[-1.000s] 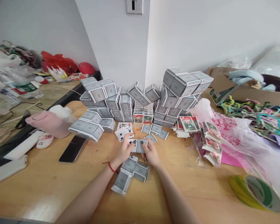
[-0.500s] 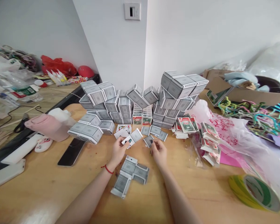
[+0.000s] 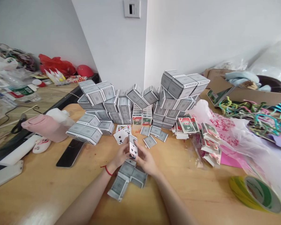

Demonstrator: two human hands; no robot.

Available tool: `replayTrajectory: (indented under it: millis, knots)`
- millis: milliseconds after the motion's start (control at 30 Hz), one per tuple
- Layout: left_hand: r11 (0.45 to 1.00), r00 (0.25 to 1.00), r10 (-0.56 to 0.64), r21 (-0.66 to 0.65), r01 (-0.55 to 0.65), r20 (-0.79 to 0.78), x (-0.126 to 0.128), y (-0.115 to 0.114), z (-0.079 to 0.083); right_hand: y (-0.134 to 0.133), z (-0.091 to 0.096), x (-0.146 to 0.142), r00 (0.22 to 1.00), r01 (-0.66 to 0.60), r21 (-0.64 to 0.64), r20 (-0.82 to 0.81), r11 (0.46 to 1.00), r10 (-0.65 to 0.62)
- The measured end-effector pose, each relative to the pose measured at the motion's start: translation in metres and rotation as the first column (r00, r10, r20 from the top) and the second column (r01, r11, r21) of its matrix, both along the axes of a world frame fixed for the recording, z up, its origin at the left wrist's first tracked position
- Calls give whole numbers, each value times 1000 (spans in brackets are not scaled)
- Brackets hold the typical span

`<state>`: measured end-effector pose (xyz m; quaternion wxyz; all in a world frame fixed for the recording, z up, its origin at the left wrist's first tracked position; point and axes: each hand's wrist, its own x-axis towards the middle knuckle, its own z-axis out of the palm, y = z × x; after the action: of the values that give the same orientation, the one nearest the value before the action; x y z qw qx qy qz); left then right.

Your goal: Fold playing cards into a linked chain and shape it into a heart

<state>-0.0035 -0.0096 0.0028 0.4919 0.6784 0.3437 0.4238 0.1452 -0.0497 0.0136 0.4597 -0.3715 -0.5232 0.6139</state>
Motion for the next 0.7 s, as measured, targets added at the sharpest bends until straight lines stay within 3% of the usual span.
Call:
replayTrajectory:
  millis: [167,267,300,367,433,467,567,700]
  knots:
    - [965,967,255,-52,-256,-14,1,9,-7,2,-7,7,999,43,-92,29,995,-40]
    - [940,956,285,-213,-266,67,3,10,-7,9,-16,17,957,193,-88,235,977,-168]
    - [938,959,262,-260,-228,104,4,9,-6,13,-18,22,914,281,-53,318,958,-251]
    - [936,962,220,-311,-162,162,5,7,-4,19,-24,33,730,531,128,432,838,-529]
    - [937,961,205,-320,-138,187,5,6,-2,25,-29,44,540,589,332,517,737,-665]
    - [937,959,207,-321,-137,194,5,6,-2,27,-30,48,478,575,390,554,719,-682]
    - [932,955,210,-338,-131,211,6,6,-5,31,-34,53,391,465,458,661,757,-640]
    - [916,942,224,-384,-115,251,6,7,-10,33,-34,50,368,397,424,739,814,-565]
